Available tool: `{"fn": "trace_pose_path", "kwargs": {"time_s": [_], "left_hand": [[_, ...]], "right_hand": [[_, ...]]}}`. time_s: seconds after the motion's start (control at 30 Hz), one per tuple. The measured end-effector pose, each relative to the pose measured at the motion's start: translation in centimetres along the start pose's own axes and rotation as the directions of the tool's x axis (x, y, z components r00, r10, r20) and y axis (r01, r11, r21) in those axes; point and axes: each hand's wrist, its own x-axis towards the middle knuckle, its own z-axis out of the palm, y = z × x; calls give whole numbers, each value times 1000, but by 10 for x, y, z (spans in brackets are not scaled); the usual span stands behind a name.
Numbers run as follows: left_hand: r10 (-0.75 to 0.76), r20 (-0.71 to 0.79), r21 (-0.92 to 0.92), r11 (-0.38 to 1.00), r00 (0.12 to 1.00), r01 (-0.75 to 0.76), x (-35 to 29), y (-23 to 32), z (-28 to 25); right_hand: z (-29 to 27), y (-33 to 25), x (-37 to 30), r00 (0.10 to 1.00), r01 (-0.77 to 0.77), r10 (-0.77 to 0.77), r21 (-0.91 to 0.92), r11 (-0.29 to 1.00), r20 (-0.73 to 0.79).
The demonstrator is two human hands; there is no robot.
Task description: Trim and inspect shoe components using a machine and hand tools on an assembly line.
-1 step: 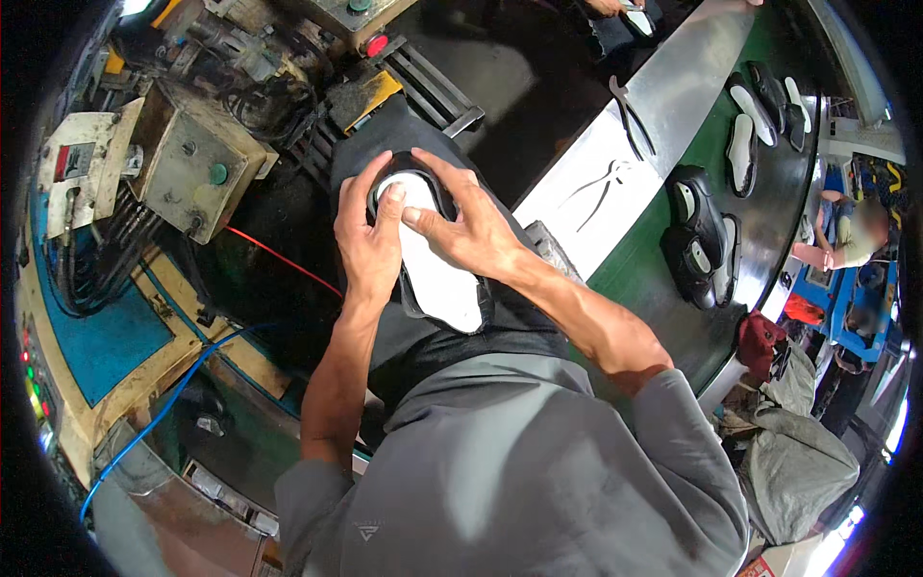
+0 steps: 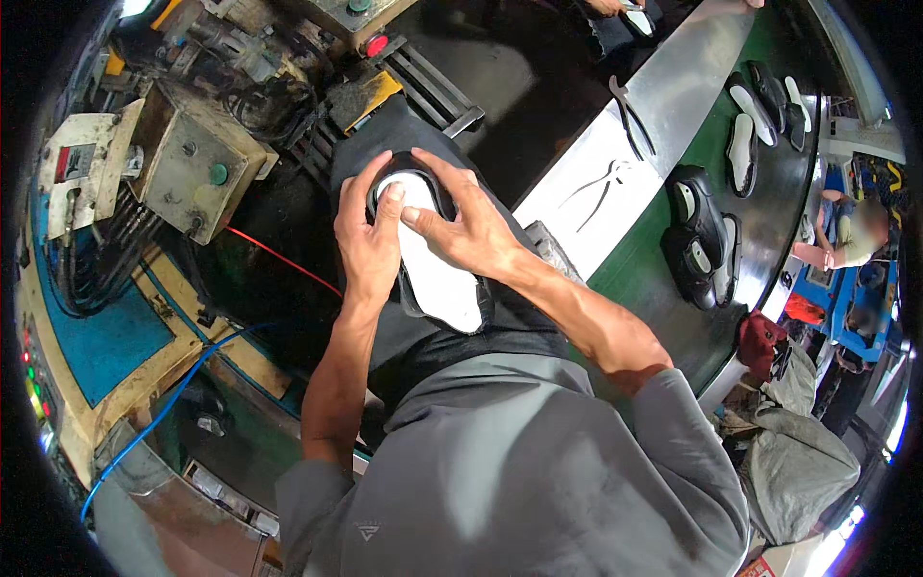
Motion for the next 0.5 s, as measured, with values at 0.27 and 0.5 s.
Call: {"fn": "trace_pose_path", "kwargs": {"time_s": [0.27, 0.5], "left_hand": [[-57, 243, -648, 733, 968, 206, 3, -27, -13], [-90, 244, -565, 796, 966, 217, 7, -28, 2]], "right_hand": [[-41, 34, -3, 949, -233, 41, 612, 756, 311], [-36, 16, 15, 969, 67, -97, 134, 989, 229]]}}
